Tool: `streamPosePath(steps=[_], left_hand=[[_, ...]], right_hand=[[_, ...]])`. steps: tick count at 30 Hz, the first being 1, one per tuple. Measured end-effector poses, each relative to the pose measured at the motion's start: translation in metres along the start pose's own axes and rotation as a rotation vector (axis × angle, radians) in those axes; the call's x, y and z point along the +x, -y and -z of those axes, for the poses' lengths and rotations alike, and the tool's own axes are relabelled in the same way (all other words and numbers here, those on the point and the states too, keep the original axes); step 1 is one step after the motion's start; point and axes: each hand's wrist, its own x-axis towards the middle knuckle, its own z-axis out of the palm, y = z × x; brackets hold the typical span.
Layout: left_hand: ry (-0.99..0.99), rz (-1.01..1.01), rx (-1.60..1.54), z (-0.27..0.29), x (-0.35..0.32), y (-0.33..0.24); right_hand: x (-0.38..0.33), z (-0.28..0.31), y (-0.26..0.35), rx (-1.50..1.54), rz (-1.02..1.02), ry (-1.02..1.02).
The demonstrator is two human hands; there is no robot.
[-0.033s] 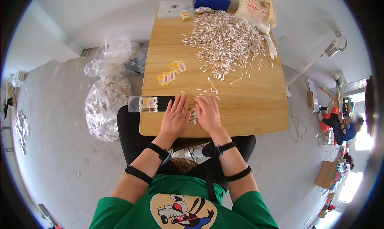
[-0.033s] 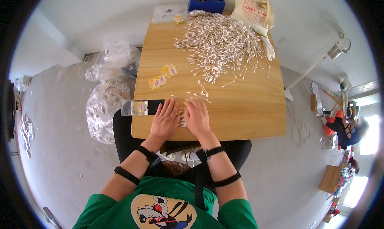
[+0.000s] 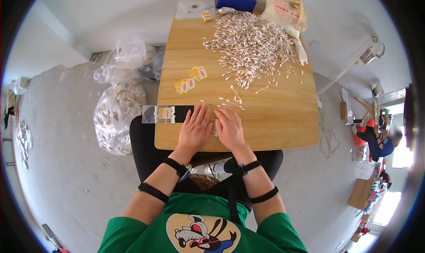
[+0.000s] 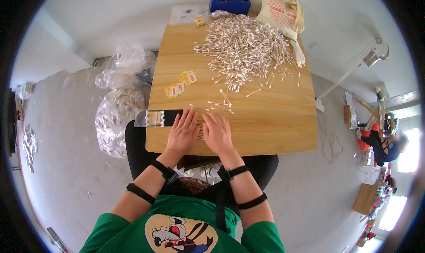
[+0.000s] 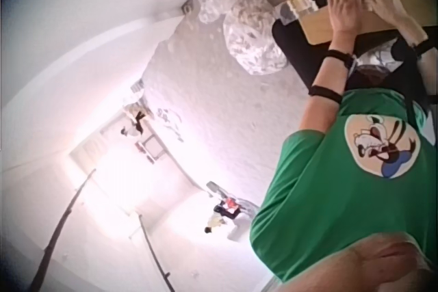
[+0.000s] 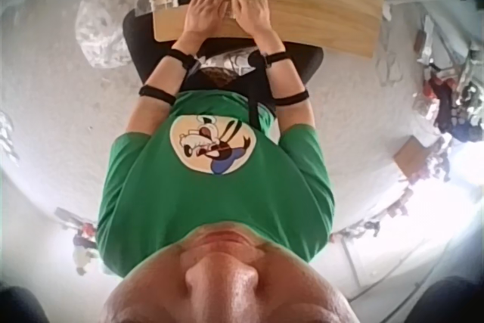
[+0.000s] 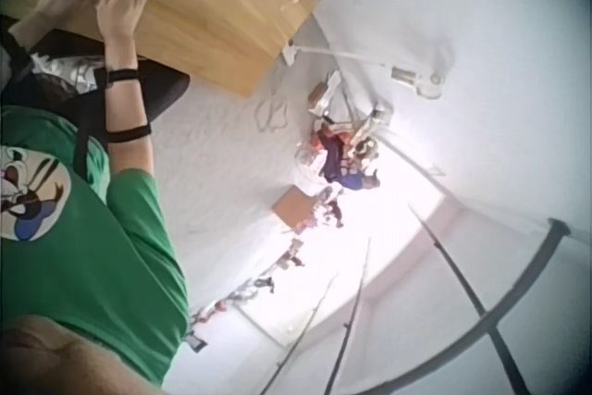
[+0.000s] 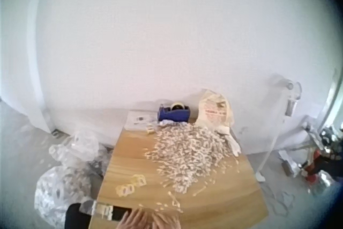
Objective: Sorting cotton swabs and arranging them neatly into a plastic container.
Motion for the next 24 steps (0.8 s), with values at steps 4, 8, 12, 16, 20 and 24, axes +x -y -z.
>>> streamPosePath(steps=[4, 8, 12, 16, 20, 24], left_hand=[[-0.026, -0.011, 0.040, 0.000, -0.001, 0.002], [-0.030, -0.024, 0.037, -0.002, 0.000, 0.003], [-0.015, -0.066, 0.012, -0.002, -0.004, 0.008], [0.004, -0.065, 0.053, -0.004, -0.003, 0.008], [0.013, -0.067, 0.015, -0.001, -0.001, 0.006], [0.027, -0.013, -0.055, -0.002, -0.001, 0.002]], right_hand=[[-0.035, 0.006, 0.020, -0.185, 0.139, 0.112], [-0.038, 0.001, 0.024, -0.251, 0.109, 0.100], [-0.038, -0.004, 0.024, -0.268, 0.097, 0.078], [-0.034, -0.005, 0.022, -0.260, 0.100, 0.074], [-0.030, -0.005, 0.022, -0.280, 0.108, 0.076], [-0.031, -0.008, 0.023, -0.261, 0.086, 0.108]])
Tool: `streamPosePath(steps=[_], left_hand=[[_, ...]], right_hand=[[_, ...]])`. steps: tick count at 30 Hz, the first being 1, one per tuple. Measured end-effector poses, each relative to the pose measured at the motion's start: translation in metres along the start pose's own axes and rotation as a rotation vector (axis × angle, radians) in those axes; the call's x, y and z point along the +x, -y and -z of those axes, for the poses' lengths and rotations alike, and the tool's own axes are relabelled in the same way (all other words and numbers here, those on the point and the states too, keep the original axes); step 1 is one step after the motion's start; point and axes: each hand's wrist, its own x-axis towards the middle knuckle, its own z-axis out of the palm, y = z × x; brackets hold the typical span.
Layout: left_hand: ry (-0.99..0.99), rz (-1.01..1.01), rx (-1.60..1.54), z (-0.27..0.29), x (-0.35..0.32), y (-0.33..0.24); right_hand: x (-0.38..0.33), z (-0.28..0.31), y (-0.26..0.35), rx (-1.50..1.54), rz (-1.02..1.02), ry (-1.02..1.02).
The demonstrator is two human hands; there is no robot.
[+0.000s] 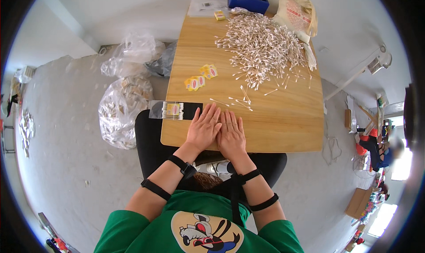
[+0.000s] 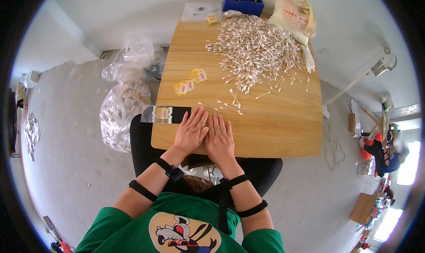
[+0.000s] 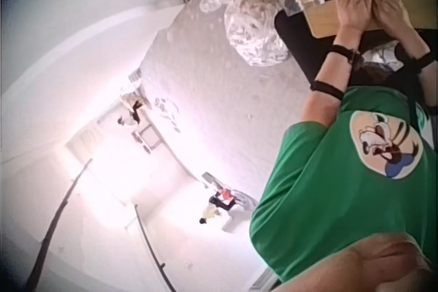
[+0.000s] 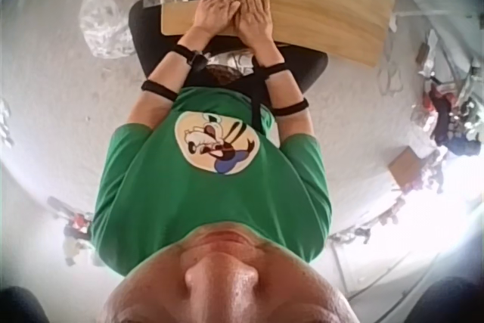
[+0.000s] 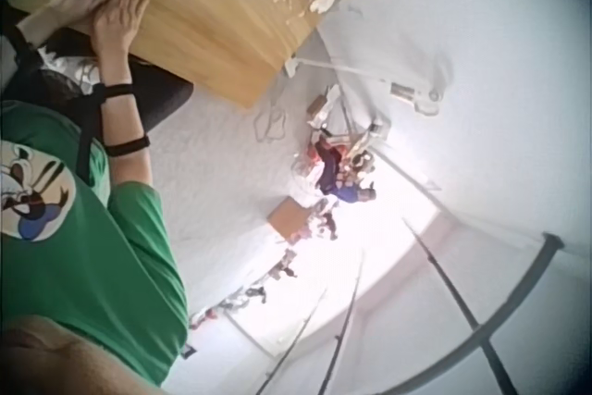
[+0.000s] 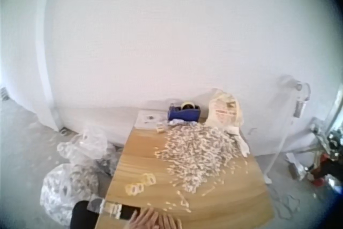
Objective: Sorting cotton swabs and arranging them neatly into a plastic container.
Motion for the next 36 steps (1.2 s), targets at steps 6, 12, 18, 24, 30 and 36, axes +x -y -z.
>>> streamPosePath(steps=[6, 12, 18, 24, 30, 36], left_hand=[[0.030, 0.037, 0.035, 0.001, 0.001, -0.008], [0.057, 0.033, 0.046, 0.001, 0.000, -0.009], [-0.047, 0.054, -0.223, 0.006, -0.001, -0.003], [-0.523, 0.349, -1.125, 0.028, -0.027, 0.045], [-0.613, 0.394, -1.162, 0.047, -0.040, 0.092], [-0.621, 0.407, -1.049, 0.063, -0.044, 0.112]], right_hand=[[0.000, -0.004, 0.005, -0.022, -0.055, 0.075], [0.001, -0.004, 0.009, -0.044, -0.098, 0.109], [0.001, -0.003, 0.008, -0.055, -0.075, 0.100], [0.005, -0.001, 0.016, -0.061, -0.085, 0.113], [0.027, -0.014, 0.036, -0.065, -0.077, 0.143], [0.050, -0.022, 0.052, -0.021, -0.057, 0.138]])
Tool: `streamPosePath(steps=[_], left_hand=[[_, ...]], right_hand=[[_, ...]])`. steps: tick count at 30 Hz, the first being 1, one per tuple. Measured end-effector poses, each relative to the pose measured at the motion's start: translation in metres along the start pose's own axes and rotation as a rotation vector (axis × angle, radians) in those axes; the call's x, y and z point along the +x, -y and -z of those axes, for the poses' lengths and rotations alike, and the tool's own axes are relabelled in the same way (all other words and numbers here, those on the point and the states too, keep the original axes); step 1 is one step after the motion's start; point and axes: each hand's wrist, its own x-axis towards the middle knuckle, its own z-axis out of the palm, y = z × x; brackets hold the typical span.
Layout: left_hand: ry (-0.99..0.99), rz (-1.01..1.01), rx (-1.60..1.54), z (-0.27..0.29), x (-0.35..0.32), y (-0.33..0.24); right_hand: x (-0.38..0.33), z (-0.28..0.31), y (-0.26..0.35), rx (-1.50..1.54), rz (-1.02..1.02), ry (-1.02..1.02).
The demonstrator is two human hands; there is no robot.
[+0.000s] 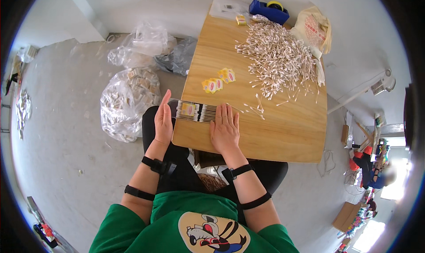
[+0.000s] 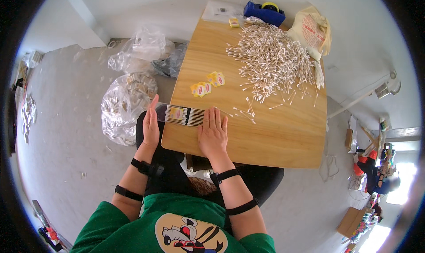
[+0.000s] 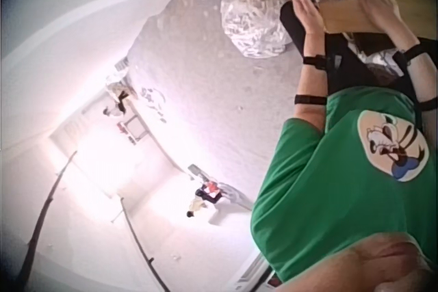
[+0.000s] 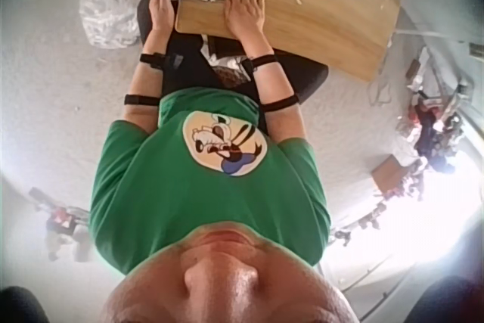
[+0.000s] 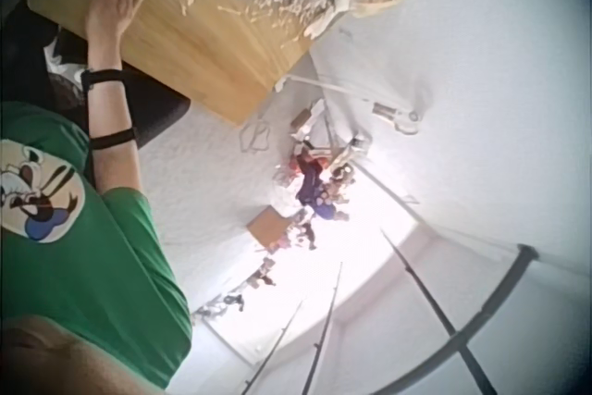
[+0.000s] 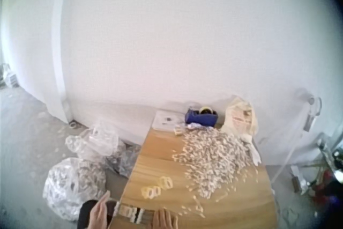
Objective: Sorting cotton swabs and arranging them neatly into a plastic container.
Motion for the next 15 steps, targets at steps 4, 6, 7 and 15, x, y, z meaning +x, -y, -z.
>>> streamPosePath(steps=[4, 6, 7, 15], left_hand=[[0.107, 0.013, 0.027, -0.001, 0.004, 0.004], [0.155, 0.013, 0.035, -0.004, 0.007, 0.004], [0.156, 0.016, 0.033, -0.005, 0.008, 0.004], [0.225, 0.051, 0.008, -0.012, 0.012, 0.000]], right_hand=[[0.005, 0.000, 0.006, -0.034, 0.015, -0.005], [0.005, 0.000, 0.005, -0.040, 0.020, -0.014], [0.005, 0.000, 0.005, -0.043, 0.025, -0.024], [0.007, 0.000, 0.012, -0.041, 0.021, -0.014]])
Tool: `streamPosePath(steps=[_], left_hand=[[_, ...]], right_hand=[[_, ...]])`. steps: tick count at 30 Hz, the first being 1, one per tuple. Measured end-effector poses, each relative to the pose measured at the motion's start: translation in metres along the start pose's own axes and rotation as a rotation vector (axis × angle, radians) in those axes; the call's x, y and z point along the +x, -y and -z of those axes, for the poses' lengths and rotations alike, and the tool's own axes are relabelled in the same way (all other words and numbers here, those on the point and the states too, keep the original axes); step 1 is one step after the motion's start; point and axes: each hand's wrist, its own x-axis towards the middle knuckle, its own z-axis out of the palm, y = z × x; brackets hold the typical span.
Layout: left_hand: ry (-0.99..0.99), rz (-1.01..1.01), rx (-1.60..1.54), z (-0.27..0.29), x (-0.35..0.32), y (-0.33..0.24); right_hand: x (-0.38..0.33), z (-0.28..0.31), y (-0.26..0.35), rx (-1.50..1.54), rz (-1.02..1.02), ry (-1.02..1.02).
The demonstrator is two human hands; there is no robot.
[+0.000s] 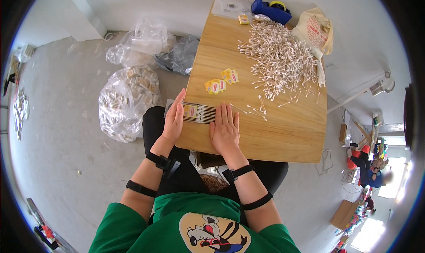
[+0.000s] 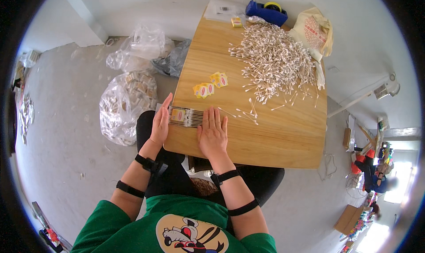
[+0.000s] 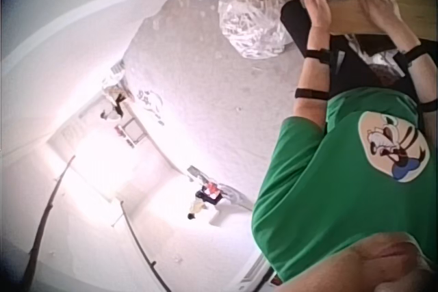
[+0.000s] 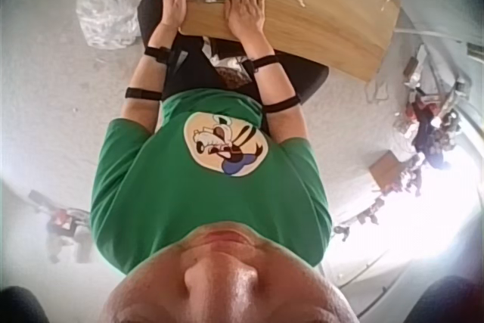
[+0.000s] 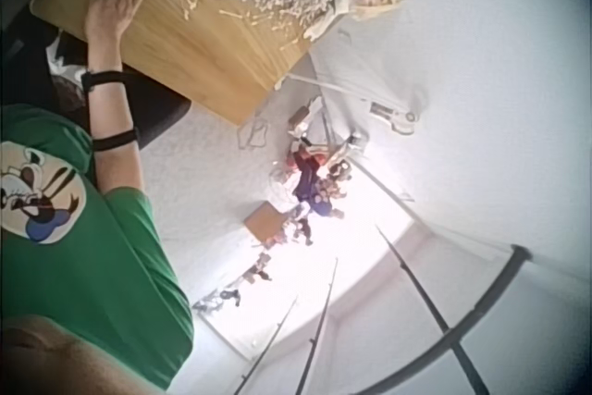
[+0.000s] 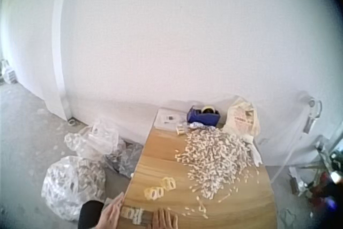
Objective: Sorting cotton swabs and arranging them neatly into a plastic container.
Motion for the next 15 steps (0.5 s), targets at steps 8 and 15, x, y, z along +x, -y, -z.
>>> streamPosePath(steps=[8, 15], left_hand=[[0.027, -0.011, -0.017, 0.001, 0.001, 0.005], [0.128, -0.268, 0.797, 0.012, 0.005, 0.009]], right_hand=[[0.002, -0.004, 0.007, -0.004, -0.003, 0.002], [0.002, -0.004, 0.008, 0.009, -0.004, 0.007]])
